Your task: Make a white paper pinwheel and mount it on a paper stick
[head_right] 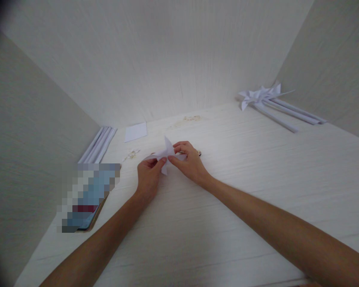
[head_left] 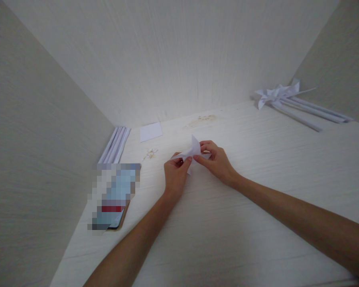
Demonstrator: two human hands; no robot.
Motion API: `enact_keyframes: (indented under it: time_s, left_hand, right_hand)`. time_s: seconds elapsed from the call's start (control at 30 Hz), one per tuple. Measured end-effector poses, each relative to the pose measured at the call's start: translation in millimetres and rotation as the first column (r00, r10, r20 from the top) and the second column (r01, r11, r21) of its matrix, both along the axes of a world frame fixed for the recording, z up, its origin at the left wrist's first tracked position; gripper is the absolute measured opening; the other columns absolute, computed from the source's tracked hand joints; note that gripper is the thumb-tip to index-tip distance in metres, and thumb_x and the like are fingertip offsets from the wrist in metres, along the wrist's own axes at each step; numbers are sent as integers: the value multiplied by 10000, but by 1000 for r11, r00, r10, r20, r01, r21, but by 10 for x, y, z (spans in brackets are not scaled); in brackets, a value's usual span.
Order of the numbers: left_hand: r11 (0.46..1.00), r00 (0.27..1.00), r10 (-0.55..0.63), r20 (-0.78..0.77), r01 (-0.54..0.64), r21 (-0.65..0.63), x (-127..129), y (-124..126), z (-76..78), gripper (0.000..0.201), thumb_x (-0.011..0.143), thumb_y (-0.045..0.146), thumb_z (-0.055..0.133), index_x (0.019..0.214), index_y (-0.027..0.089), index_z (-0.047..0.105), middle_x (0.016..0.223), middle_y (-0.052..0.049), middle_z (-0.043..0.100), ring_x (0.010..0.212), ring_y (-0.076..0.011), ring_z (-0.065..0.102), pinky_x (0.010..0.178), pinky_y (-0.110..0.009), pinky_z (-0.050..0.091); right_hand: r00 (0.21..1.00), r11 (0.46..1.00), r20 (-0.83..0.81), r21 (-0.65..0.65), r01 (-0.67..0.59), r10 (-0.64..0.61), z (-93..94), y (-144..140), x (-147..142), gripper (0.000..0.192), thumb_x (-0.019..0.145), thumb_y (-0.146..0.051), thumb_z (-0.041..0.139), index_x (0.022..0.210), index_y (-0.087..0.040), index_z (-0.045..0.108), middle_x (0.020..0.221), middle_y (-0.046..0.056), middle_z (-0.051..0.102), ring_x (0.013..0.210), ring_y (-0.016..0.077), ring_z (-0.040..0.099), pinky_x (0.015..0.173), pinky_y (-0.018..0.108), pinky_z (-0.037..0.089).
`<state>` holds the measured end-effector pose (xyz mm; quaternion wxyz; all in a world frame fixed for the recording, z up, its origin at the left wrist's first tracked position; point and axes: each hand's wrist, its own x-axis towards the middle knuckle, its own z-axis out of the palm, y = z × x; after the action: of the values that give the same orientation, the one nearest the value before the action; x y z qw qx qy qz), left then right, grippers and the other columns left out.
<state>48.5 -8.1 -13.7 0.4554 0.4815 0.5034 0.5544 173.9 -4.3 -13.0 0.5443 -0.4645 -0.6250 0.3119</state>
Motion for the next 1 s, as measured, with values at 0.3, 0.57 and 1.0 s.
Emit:
enact_keyframes:
  time_s: [0.3, 0.57, 1.0]
  left_hand:
    - [1000, 997, -27, -73, 27, -4, -11, -5, 19, 84, 612, 236, 613, 635, 158, 636, 593, 11, 585, 556, -102, 482, 550, -232, 376]
    - [999, 994, -51, -99, 53, 13, -15, 6, 11, 110, 622, 265, 607, 622, 155, 613, 588, 17, 564, 557, -100, 470, 567, -240, 371]
    - [1000, 998, -20, -61, 19, -16, -13, -4, 9, 97, 598, 245, 623, 632, 155, 624, 619, 4, 607, 577, -110, 503, 572, -244, 385]
  right_hand:
    - [999, 996, -2, -71, -51, 51, 45, -21, 17, 60, 666, -220, 594, 672, -174, 634, 907, 38, 532, 856, 147, 534, 765, 323, 451]
    - [998, 997, -24, -49, -51, 50, 44, -17, 28, 55, 670, -213, 600, 681, -176, 637, 907, 37, 523, 868, 148, 527, 768, 315, 448]
    - [996, 995, 14, -60, -84, 85, 65, -23, 43, 77, 670, -230, 601, 699, -186, 656, 954, 44, 505, 911, 162, 517, 813, 334, 425]
